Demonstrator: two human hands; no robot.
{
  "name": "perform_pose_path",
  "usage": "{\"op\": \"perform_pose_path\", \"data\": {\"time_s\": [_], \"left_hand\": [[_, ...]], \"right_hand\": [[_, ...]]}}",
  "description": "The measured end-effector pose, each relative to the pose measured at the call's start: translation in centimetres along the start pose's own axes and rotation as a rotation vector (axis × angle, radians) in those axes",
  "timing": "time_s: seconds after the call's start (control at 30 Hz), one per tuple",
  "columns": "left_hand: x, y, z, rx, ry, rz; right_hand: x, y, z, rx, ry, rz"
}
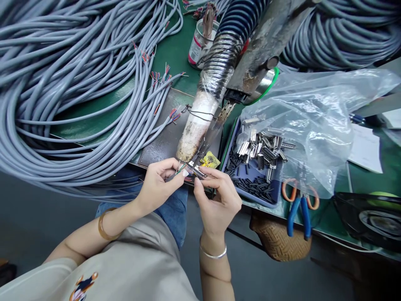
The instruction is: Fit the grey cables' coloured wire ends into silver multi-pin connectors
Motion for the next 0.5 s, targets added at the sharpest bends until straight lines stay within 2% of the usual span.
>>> {"op": "perform_pose_path", "data": {"time_s": [0.3, 0.5], "left_hand": [[0.04, -0.45, 0.2, -0.014, 0.043, -0.067], [0.18, -0.16, 0.3, 0.023, 0.023, -0.053]], "right_hand": [[0.06, -0.03, -0.07, 0.006, 0.005, 0.017], [-0.19, -0.5, -0.18, 0.005, 0.018, 0.023]]}}
Point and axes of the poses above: each hand's wrist, its own z-axis away from the middle knuckle, its own x-axis out of the palm, y = z × x, the point moved 3 cm from there along -z, towards the middle knuckle, and after that the axes turned 8 degrees about z, right-handed, at the moved point
